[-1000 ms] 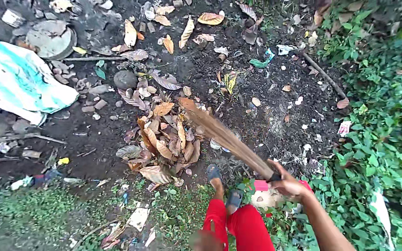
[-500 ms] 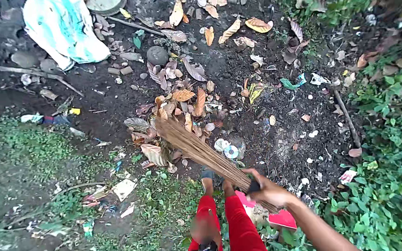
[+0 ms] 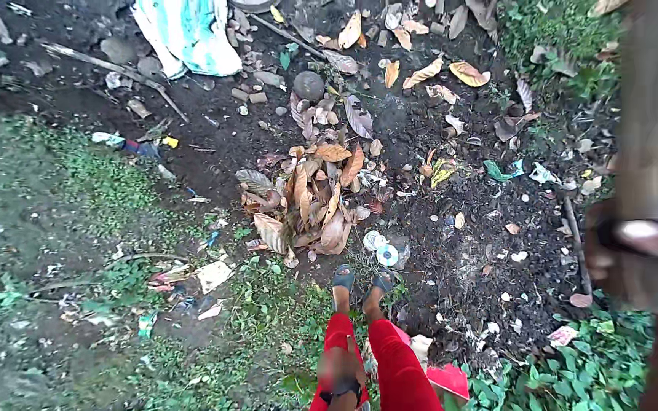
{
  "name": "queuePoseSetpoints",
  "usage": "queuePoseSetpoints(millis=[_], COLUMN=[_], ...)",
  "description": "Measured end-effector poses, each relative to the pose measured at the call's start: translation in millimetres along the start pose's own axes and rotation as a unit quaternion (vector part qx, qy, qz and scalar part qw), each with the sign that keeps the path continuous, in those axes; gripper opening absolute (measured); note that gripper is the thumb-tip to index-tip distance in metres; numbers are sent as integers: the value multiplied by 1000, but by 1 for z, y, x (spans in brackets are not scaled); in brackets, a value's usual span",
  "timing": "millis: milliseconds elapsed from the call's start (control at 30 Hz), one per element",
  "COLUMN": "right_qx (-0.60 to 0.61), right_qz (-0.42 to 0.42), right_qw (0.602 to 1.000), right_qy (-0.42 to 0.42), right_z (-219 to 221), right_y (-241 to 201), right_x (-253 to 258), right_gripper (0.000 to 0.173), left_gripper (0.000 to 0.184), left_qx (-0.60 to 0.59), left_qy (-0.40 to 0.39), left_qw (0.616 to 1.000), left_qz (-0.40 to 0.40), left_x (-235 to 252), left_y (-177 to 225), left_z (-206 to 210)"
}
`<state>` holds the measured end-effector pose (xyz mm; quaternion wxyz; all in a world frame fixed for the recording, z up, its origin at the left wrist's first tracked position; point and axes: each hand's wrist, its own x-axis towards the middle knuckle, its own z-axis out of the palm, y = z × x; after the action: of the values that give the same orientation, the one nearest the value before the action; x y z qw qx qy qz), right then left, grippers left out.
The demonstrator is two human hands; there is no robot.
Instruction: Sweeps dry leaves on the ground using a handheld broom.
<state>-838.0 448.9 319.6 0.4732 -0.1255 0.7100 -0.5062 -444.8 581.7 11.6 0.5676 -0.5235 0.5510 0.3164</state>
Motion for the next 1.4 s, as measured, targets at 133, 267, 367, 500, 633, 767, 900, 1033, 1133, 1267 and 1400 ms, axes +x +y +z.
queuePoseSetpoints(millis=[133, 267, 367, 500, 633, 767, 900, 1033, 1133, 1267, 1400], right_qx=[-91, -240, -301, -137, -134, -209, -142, -66, -40, -81, -28], right_qz=[153, 351, 382, 306, 309, 356, 313, 329, 356, 365, 360], right_qw=[984, 905, 871, 939, 941, 911, 936, 942, 930, 925, 929], right_qy=[1, 17, -74, -71, 18, 3, -77, 6, 83, -63, -86], right_z=[32, 93, 124, 69, 67, 134, 136, 106, 157, 198, 149], right_y=[151, 324, 392, 359, 324, 384, 382, 343, 369, 393, 348], right_x=[59, 128, 129, 63, 41, 117, 83, -18, -18, 21, -64], right_gripper=[72, 76, 86, 83, 79, 86, 85, 82, 87, 93, 97], left_gripper=[102, 114, 96, 92, 107, 105, 106, 102, 98, 80, 84], left_qx=[-42, 34, -16, -3, 58, 66, 74, 86, 80, 24, 55], left_qy=[-147, 67, 89, 31, -36, -24, -29, -33, -11, -19, -73], left_qw=[988, 997, 996, 1000, 997, 997, 996, 995, 996, 998, 994], left_qz=[-18, -3, 1, 1, 24, 25, 41, 51, 43, 55, 59], left_x=[-29, 12, -7, -7, 22, 19, 33, 41, 33, 7, 3], left_y=[-17, -25, -31, -44, -56, -59, -66, -75, -76, -79, -65], left_z=[-48, 29, 6, -2, 2, -12, -11, 0, -2, -39, -61])
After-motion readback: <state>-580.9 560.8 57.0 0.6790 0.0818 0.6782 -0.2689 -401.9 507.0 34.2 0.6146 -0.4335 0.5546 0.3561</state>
